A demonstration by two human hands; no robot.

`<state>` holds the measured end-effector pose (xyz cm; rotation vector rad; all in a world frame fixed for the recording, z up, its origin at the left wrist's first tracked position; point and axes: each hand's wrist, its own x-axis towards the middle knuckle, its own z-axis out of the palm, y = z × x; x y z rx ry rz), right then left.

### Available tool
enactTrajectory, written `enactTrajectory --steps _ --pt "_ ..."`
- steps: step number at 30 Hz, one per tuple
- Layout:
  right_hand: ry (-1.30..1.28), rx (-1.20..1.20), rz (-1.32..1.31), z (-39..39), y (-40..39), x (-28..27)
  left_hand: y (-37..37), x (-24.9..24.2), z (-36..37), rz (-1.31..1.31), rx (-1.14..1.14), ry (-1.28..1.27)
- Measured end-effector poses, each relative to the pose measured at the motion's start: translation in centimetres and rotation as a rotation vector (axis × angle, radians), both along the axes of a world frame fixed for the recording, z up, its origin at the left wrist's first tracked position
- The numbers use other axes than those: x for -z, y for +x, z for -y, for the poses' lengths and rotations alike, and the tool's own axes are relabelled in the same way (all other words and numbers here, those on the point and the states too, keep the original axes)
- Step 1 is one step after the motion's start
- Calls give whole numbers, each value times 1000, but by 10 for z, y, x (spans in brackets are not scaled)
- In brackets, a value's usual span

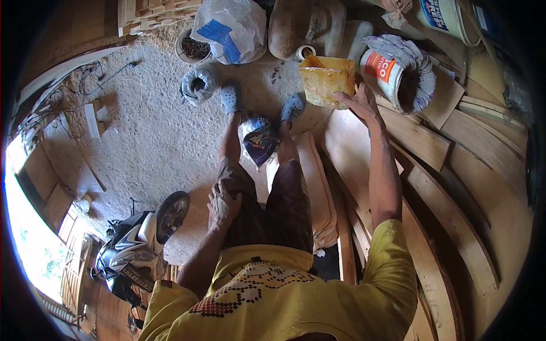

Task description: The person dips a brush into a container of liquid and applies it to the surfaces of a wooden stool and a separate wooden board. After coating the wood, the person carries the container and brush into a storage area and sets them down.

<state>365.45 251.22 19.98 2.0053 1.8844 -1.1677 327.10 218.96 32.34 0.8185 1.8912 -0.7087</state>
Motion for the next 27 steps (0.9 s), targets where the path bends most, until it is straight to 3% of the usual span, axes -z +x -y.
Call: enactTrajectory --steps 4,11,17,21,27 --pt "-19 33 -107 -10 -16 -31 0 1 1 -6 2 -9" --pt "-40 51 -171 -15 -18 -37 0 0 -1 -7 1 -19" --pt "-15 34 -207 -12 1 -3 -1 -1 -2 -1 12 -2" --pt "-76 52 -192 -19 -10 -28 -1 -1 -3 5 5 3" --pt "-11 59 -156 -16 -1 -12 -1 0 -4 1 -3 5"
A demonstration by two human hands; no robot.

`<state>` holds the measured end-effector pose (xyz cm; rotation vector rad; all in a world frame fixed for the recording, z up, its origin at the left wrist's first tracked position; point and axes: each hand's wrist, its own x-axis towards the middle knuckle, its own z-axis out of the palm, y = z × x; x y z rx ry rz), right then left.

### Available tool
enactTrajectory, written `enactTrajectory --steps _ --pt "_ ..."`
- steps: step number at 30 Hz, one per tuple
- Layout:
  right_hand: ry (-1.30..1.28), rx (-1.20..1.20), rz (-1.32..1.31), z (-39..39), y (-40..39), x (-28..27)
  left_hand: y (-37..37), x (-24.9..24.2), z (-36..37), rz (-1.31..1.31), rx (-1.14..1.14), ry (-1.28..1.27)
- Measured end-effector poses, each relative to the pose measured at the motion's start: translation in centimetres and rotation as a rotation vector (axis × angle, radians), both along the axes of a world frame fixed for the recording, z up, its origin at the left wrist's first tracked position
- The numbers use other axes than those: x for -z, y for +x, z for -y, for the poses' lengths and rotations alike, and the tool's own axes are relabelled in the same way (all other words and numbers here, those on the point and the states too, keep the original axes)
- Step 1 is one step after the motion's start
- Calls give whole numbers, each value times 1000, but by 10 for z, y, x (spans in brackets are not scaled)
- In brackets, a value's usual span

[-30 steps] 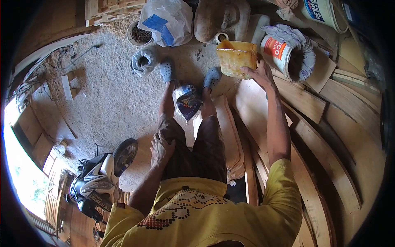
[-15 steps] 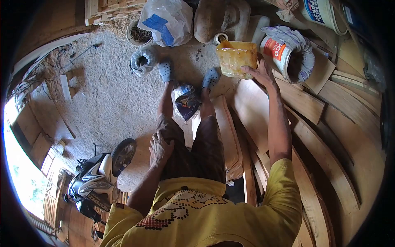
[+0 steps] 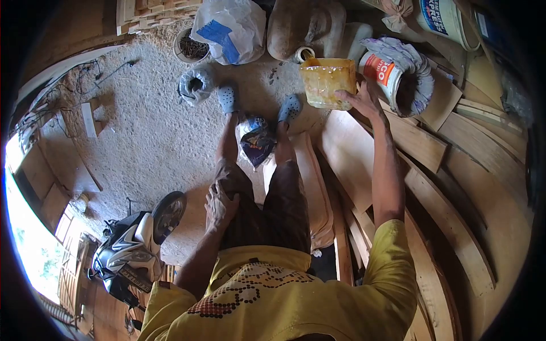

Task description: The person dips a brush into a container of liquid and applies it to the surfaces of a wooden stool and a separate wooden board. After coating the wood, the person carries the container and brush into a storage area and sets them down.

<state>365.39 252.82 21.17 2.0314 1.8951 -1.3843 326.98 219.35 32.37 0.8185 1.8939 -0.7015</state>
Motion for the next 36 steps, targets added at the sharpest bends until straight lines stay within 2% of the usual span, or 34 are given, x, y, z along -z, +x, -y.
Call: enactTrajectory --steps 5,8,15,17,23,26,29,32,36 --pt "19 -39 -66 -8 -5 -13 -2 1 1 0 7 -7" --pt "-16 -23 -12 -9 -8 -20 -1 -2 -2 -7 3 -11" --pt "12 -70 16 -18 -1 -7 -2 1 -1 -1 -8 -52" --pt "-172 -169 230 -33 -16 -33 -2 0 -1 -3 -10 -46" --pt "-54 -183 178 -40 -22 -34 -3 1 0 -5 -2 -28" --pt "-150 -267 318 -52 -29 -43 -4 1 2 -9 1 -29" --pt "-129 -292 361 -54 -28 -36 -5 3 4 -5 -16 -16" --pt "-94 -287 265 -56 -24 -27 -6 4 8 -1 -13 2" --pt "-99 -271 304 -63 -30 -32 -6 4 8 -16 -14 -8"
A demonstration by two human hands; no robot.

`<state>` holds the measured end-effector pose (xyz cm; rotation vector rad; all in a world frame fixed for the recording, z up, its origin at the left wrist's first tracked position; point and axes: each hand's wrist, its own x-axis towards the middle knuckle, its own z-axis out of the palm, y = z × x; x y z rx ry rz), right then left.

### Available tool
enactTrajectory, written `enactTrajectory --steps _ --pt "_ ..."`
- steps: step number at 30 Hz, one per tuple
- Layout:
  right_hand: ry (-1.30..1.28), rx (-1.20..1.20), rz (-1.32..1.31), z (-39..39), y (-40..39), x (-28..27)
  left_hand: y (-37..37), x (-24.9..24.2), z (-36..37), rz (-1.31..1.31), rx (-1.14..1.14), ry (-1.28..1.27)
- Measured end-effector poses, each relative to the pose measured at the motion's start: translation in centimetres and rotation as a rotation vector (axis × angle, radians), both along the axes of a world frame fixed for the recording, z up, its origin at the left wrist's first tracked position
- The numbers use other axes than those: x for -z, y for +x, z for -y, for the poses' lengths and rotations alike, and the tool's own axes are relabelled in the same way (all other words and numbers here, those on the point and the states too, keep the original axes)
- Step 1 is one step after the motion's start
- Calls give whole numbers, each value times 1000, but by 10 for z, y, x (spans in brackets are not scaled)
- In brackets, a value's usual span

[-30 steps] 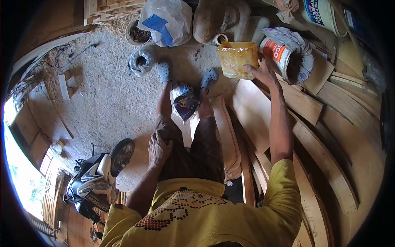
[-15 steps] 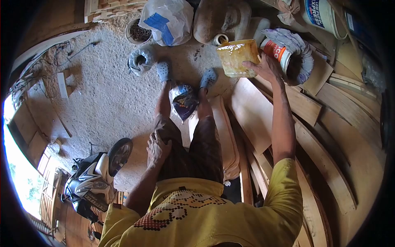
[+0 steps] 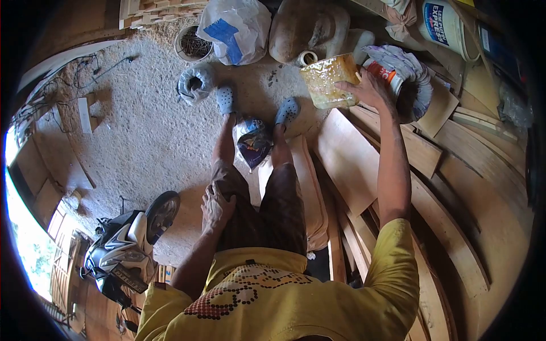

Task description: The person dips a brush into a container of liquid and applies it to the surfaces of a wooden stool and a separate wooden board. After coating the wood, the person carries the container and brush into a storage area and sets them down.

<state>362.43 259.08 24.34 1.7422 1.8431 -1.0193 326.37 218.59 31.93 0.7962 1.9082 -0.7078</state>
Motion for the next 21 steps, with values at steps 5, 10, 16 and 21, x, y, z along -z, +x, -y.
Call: enactTrajectory --steps 5,10,16,21 --pt "-69 10 43 -9 -1 3 -2 -2 -1 24 -23 11" --pt "-102 8 76 -13 -4 3 -2 -3 -3 20 -32 -6" --pt "-93 17 73 -9 -16 -16 -1 -5 -10 28 -42 -32" --pt "15 91 -33 14 -8 -5 -5 32 9 6 -38 179"
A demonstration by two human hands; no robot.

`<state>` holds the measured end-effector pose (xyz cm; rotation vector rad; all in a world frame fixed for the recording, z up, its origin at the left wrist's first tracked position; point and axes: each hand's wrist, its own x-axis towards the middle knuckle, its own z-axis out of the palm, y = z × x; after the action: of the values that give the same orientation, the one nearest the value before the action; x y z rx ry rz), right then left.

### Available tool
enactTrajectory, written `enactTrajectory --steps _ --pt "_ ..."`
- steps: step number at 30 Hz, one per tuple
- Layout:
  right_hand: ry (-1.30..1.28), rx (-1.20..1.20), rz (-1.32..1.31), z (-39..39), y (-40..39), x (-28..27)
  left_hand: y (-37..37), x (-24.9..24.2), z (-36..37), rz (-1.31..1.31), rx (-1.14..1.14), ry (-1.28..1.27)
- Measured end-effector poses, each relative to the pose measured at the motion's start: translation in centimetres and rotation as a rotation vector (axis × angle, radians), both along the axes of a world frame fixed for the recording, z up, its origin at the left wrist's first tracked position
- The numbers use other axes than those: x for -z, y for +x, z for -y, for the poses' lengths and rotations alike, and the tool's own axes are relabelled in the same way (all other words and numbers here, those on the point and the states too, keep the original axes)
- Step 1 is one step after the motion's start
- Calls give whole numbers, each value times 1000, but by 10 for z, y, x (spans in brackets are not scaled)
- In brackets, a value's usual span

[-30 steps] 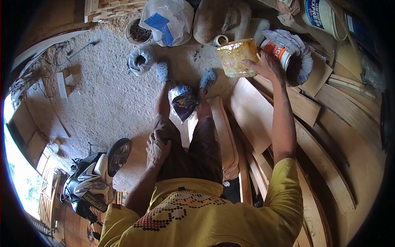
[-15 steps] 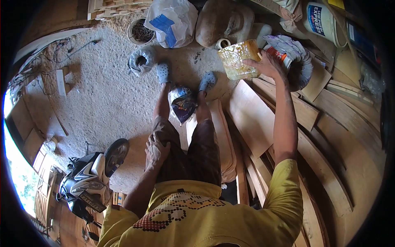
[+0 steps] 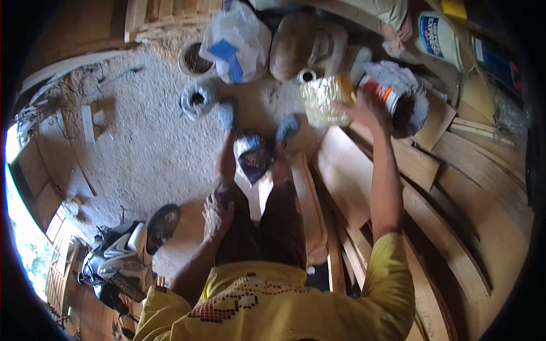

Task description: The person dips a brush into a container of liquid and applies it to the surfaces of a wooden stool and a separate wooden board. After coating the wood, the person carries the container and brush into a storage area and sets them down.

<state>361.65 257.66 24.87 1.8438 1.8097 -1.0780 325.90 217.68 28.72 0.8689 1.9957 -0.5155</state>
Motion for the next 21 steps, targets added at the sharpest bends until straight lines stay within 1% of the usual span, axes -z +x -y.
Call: enactTrajectory --steps 1,2,3,4,5,6,7,8,9,11,12,13,14,15,16,17,18,19,20,21 --pt "49 -30 45 2 -3 -7 -3 30 8 1 -64 160" --pt "22 3 -35 6 2 -4 -6 49 6 9 -124 311" --pt "-14 33 -113 16 9 5 -8 20 -12 5 -114 331" --pt "68 51 -161 31 15 14 6 15 -82 72 -211 384" --pt "152 70 -211 48 21 28 26 15 -167 140 -306 438" --pt "229 93 -162 68 26 52 34 26 -208 214 -240 710" --pt "225 169 -309 72 19 45 43 35 -249 290 -167 976" --pt "285 279 -504 90 17 64 54 11 -311 360 -2 1029" --pt "343 387 -699 109 17 85 71 31 -358 341 -48 1235" --pt "389 426 -547 124 4 52 92 16 -459 359 271 1379" --pt "523 417 -590 146 5 67 101 27 -503 294 404 1569" --pt "419 542 -746 161 6 81 108 40 -543 138 574 1656" --pt "459 533 -702 172 6 74 109 53 -582 50 754 1675" --pt "496 525 -655 181 4 64 116 46 -608 26 843 1555" --pt "498 536 -657 194 3 60 117 80 -639 -94 975 1386" --pt "496 613 -726 209 2 57 113 116 -670 -210 1097 1203" --pt "489 690 -795 218 3 54 112 132 -695 -39 949 1273" --pt "476 703 -794 224 6 47 112 145 -702 131 791 1325" --pt "387 786 -854 230 10 35 109 145 -695 137 795 1304" --pt "298 867 -914 236 14 30 104 137 -691 -108 931 1221"
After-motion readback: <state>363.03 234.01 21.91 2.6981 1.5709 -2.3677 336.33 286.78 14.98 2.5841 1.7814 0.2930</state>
